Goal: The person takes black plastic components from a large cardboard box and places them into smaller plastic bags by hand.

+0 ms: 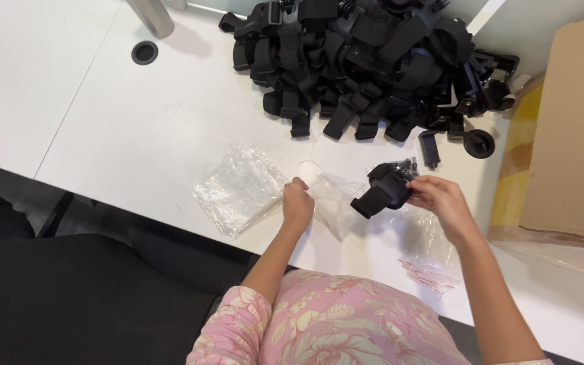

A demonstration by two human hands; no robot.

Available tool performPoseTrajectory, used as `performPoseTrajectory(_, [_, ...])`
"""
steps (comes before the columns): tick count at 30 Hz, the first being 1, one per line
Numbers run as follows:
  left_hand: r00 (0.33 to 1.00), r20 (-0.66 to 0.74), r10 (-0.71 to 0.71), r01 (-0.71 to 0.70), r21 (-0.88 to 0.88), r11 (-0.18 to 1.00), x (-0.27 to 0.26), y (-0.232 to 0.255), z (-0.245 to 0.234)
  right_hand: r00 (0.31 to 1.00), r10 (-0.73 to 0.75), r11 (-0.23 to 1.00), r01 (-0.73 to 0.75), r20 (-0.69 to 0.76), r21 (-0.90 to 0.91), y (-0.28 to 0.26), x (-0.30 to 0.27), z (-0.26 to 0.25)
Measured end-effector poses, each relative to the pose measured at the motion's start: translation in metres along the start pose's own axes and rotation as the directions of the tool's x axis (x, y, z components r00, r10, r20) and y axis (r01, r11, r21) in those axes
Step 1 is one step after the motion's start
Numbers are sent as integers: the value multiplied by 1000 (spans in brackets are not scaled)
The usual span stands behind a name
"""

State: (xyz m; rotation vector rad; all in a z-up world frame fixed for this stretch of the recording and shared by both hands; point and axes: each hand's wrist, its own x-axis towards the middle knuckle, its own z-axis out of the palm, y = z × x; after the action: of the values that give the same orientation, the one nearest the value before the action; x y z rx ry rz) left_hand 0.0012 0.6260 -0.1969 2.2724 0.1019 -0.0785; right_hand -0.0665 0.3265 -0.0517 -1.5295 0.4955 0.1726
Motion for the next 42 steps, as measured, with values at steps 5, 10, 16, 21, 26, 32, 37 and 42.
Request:
performPoseTrajectory(5, [997,32,68,-69,15,998,-6,41,-38,982,-184,927,190,48,-324,-40,-28,5])
performPoseTrajectory(10, [946,24,323,-290,-385,876,-17,116,-84,925,-367,625,321,96,-711,-81,-51,33])
performPoseTrajectory(16, [737,10,676,-581,-502,641,-32,184,-118,935,-218,849,323,280,-419,-113,-52,44])
performPoseTrajectory(21, [731,41,681,-575,-501,647,-26,195,-128,922,-48,914,195,385,-354,-124,-47,38])
performPoseTrajectory(26, [543,-92,834,-809,-322,491,-17,194,-129,794,170,957,10,584,-291,-145,-32,23])
performPoseTrajectory(32, [499,-42,866,-847,-235,477,-13,193,-132,800,109,903,168,590,-395,-150,-22,29])
performPoseTrajectory(37, [517,-77,852,-843,-216,492,-15,190,-133,870,87,878,164,486,-449,-142,-21,37])
performPoseTrajectory(42, [576,-101,811,-813,-164,558,-8,191,-129,908,-244,725,404,340,-558,-118,-22,48])
